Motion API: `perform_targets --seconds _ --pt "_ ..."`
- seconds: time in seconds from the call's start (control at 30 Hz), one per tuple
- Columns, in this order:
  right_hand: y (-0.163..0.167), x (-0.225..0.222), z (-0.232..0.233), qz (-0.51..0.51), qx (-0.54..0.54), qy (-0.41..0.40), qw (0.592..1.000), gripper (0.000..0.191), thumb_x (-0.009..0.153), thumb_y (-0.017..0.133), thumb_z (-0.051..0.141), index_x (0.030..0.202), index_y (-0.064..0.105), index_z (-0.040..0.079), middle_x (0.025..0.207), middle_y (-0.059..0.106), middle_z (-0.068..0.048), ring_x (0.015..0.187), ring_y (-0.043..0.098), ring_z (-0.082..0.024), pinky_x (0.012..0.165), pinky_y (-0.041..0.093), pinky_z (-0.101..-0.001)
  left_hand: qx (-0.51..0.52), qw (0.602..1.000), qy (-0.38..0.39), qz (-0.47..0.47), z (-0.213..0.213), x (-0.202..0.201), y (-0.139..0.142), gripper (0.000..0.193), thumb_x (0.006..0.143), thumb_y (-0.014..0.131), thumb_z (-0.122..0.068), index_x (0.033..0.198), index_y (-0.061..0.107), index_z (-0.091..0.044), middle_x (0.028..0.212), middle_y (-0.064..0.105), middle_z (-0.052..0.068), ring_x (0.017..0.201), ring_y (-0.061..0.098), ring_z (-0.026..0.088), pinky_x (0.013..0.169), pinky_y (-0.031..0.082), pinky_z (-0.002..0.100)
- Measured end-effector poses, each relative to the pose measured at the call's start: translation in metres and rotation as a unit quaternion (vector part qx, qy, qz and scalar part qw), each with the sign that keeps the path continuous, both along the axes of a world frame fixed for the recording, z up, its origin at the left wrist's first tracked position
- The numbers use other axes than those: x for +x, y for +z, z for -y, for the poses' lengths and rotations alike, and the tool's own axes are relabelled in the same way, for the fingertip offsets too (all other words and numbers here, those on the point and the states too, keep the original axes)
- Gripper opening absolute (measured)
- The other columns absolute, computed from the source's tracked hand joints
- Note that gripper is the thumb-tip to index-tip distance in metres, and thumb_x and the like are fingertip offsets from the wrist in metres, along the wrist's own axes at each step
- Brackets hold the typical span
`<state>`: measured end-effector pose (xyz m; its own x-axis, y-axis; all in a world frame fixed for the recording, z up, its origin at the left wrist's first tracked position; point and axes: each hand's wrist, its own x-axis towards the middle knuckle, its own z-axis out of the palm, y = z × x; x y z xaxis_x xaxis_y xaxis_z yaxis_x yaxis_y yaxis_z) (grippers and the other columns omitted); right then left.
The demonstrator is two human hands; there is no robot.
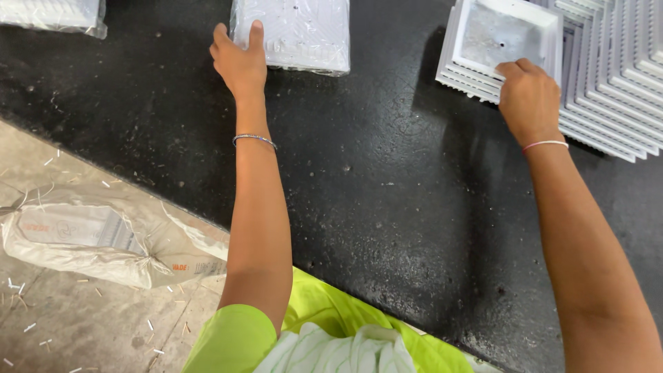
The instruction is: The person places a white louvered plastic face panel onto a square frame, aligns it, and pushes black plastic pins into the holes around the panel to secure it. They then wrap the assembled grille in clear plastic film and stack it with other finished units.
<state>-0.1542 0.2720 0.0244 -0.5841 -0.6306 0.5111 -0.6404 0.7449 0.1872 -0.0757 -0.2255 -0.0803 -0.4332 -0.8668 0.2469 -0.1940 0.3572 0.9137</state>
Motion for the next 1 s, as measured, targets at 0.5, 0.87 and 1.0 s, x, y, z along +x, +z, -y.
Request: perform_targets --seconds 0.5,0.87,1.0 --pt "0.03 0.063 0.02 0.03 -0.118 0.062 0.991 0.02 0.096 0.064 -0.004 0.112 0.071 0.004 0.122 0.068 -0.012 0.118 0.063 -0.037 0.102 0.048 -0.0473 -0.027 0.999 -0.021 -0.001 -0.004 0.007 0.026 0.066 0.068 0.091 -0.037 0.118 0.064 -0.005 0.119 0.065 0.021 0.104 0.061 0.039 0.087 0.049 0.045" --pt "0.02 0.125 0.014 0.154 -0.179 0.06 0.97 0.018 0.097 0.064 -0.003 0.109 0.073 0.007 0.124 0.07 -0.01 0.115 0.066 -0.033 0.098 0.053 -0.0417 0.168 0.939 -0.198 0.227 -0.06 0.028 0.08 0.052 0.098 0.064 -0.052 0.081 0.067 -0.003 0.065 0.072 0.003 0.05 0.067 0.012 0.051 0.054 0.026" --pt "0.023 0.139 -0.011 0.184 -0.187 0.047 0.964 0.021 0.094 0.063 -0.004 0.107 0.074 0.007 0.123 0.071 -0.009 0.112 0.069 -0.031 0.094 0.055 -0.0395 0.172 0.938 -0.253 0.161 -0.061 0.019 0.07 0.034 0.095 0.064 -0.033 0.077 0.069 -0.004 0.064 0.073 0.004 0.046 0.066 0.01 0.041 0.048 0.024"
